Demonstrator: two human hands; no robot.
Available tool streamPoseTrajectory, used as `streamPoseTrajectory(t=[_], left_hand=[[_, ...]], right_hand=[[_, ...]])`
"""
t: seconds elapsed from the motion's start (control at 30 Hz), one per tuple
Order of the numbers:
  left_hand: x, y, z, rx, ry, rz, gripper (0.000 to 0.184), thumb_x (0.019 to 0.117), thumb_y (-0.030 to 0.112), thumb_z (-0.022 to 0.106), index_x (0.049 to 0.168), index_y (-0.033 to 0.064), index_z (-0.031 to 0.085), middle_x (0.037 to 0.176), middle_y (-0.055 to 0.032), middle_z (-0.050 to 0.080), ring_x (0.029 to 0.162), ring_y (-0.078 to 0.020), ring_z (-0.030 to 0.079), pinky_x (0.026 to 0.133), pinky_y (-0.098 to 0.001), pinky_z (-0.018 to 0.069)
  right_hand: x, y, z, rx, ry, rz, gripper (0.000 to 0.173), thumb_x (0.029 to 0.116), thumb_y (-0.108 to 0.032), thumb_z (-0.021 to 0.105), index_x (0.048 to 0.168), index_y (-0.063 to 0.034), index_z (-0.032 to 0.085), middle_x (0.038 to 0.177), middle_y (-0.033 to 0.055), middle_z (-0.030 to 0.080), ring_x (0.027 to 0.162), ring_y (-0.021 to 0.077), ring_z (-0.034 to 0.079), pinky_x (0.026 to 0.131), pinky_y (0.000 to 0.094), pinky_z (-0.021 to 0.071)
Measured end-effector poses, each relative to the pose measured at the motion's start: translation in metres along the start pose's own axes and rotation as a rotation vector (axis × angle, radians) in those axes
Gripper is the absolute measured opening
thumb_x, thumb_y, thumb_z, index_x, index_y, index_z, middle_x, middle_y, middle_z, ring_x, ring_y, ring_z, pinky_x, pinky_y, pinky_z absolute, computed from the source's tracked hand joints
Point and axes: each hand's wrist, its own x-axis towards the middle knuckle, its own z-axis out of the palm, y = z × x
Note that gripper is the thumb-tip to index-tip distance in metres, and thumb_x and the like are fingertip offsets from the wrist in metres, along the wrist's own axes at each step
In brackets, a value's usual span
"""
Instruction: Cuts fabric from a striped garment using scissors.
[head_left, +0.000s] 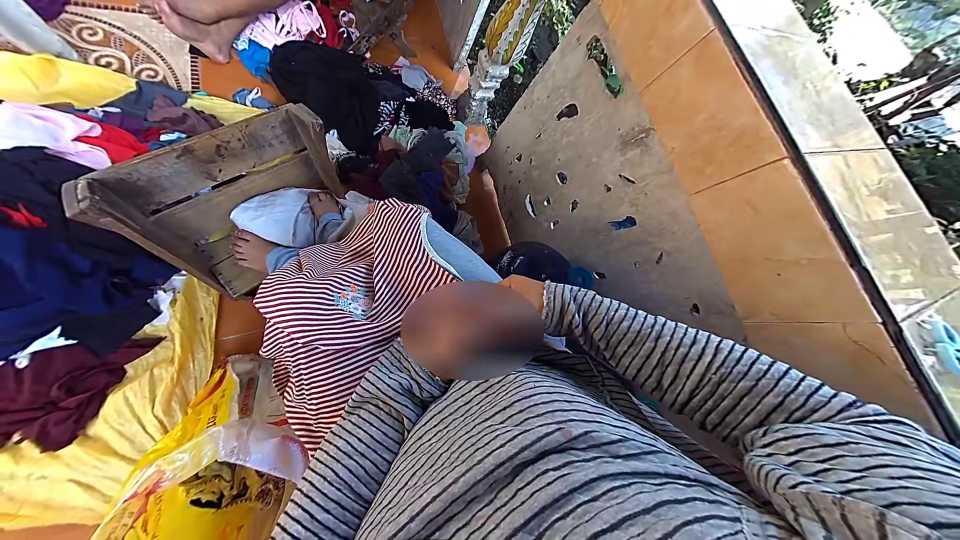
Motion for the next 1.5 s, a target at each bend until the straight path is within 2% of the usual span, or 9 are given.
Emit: streamPoseTrajectory(t=[0.27, 0.43, 0.5, 0.77, 0.9, 1.07, 1.23, 1.4, 1.5], left_hand=[[-0.002, 0.0, 0.001, -0.018, 0.041, 0.011, 0.02, 0.1026, 0.023, 0.061, 0.108, 0.0134, 0.078, 0.088, -0.0115, 0.064, 0.083, -0.0169, 0.064, 0.08, -0.0208, 0.0529], [-0.002, 0.002, 0.0, -0.007, 0.07, 0.046, 0.018, 0.1029, 0.023, 0.062, 0.108, 0.0141, 0.077, 0.087, -0.011, 0.064, 0.081, -0.0161, 0.063, 0.078, -0.0207, 0.0528], [-0.002, 0.002, -0.001, 0.001, 0.074, 0.059, 0.018, 0.1028, 0.023, 0.062, 0.108, 0.0147, 0.076, 0.087, -0.0104, 0.063, 0.081, -0.016, 0.063, 0.077, -0.0205, 0.0527], [-0.004, 0.002, -0.003, 0.006, 0.08, 0.086, 0.018, 0.1032, 0.023, 0.061, 0.11, 0.0149, 0.075, 0.087, -0.009, 0.062, 0.081, -0.0154, 0.062, 0.077, -0.02, 0.052], [-0.005, 0.003, -0.003, -0.022, 0.101, 0.1, 0.016, 0.1031, 0.02, 0.061, 0.111, 0.0139, 0.074, 0.087, -0.0084, 0.06, 0.08, -0.015, 0.061, 0.077, -0.0199, 0.0519], [-0.005, 0.006, -0.007, -0.021, 0.1, 0.132, 0.016, 0.1039, 0.022, 0.06, 0.113, 0.0138, 0.072, 0.087, -0.0075, 0.058, 0.077, -0.0148, 0.059, 0.075, -0.0203, 0.0515], [-0.006, 0.006, -0.007, -0.025, 0.093, 0.167, 0.016, 0.1032, 0.022, 0.062, 0.114, 0.0141, 0.071, 0.087, -0.0078, 0.059, 0.078, -0.0159, 0.059, 0.075, -0.0214, 0.0516], [-0.007, 0.006, -0.009, -0.037, 0.088, 0.176, 0.016, 0.1033, 0.021, 0.062, 0.115, 0.0137, 0.071, 0.089, -0.0082, 0.058, 0.078, -0.0156, 0.059, 0.074, -0.0211, 0.0514], [-0.008, 0.007, -0.01, -0.049, 0.075, 0.182, 0.016, 0.1031, 0.02, 0.062, 0.115, 0.0134, 0.07, 0.09, -0.0082, 0.058, 0.078, -0.0157, 0.059, 0.073, -0.0214, 0.0513]], right_hand=[[-0.001, 0.0, 0.005, 0.015, 0.079, 0.008, 0.037, 0.0968, -0.041, 0.068, 0.091, -0.0052, 0.06, 0.059, -0.0059, 0.057, 0.049, 0.0018, 0.054, 0.049, 0.0183, 0.0449], [0.007, -0.013, 0.013, 0.086, 0.094, -0.007, 0.034, 0.1029, -0.038, 0.059, 0.094, -0.0052, 0.059, 0.061, -0.0064, 0.055, 0.049, 0.0012, 0.053, 0.049, 0.0184, 0.0457], [0.012, -0.018, 0.015, 0.066, 0.1, -0.024, 0.033, 0.104, -0.036, 0.058, 0.093, -0.0051, 0.06, 0.063, -0.0077, 0.054, 0.052, -0.0009, 0.052, 0.053, 0.0175, 0.0455], [0.017, -0.015, 0.02, 0.034, 0.159, -0.058, 0.034, 0.1022, -0.036, 0.06, 0.09, -0.0047, 0.062, 0.067, -0.0079, 0.055, 0.057, -0.0021, 0.053, 0.058, 0.0187, 0.0464], [0.019, -0.009, 0.025, 0.113, 0.2, -0.075, 0.032, 0.1024, -0.035, 0.06, 0.088, -0.0061, 0.062, 0.065, -0.0095, 0.056, 0.057, -0.0036, 0.054, 0.058, 0.0175, 0.0476], [0.026, -0.015, 0.03, 0.209, 0.202, -0.096, 0.034, 0.105, -0.036, 0.054, 0.088, -0.008, 0.063, 0.067, -0.0097, 0.058, 0.061, -0.0033, 0.056, 0.061, 0.0186, 0.0486], [0.034, -0.027, 0.039, 0.328, 0.235, -0.133, 0.033, 0.1079, -0.03, 0.05, 0.091, -0.0067, 0.066, 0.071, -0.0086, 0.063, 0.065, -0.0032, 0.061, 0.066, 0.0185, 0.052], [0.041, -0.024, 0.048, 0.368, 0.277, -0.162, 0.035, 0.1089, -0.029, 0.047, 0.089, -0.0059, 0.065, 0.069, -0.0075, 0.061, 0.063, -0.0026, 0.06, 0.064, 0.0192, 0.0514], [0.039, -0.024, 0.052, 0.391, 0.309, -0.144, 0.036, 0.1096, -0.028, 0.046, 0.092, -0.0037, 0.065, 0.07, -0.0059, 0.062, 0.065, -0.0014, 0.061, 0.066, 0.0203, 0.0526]])
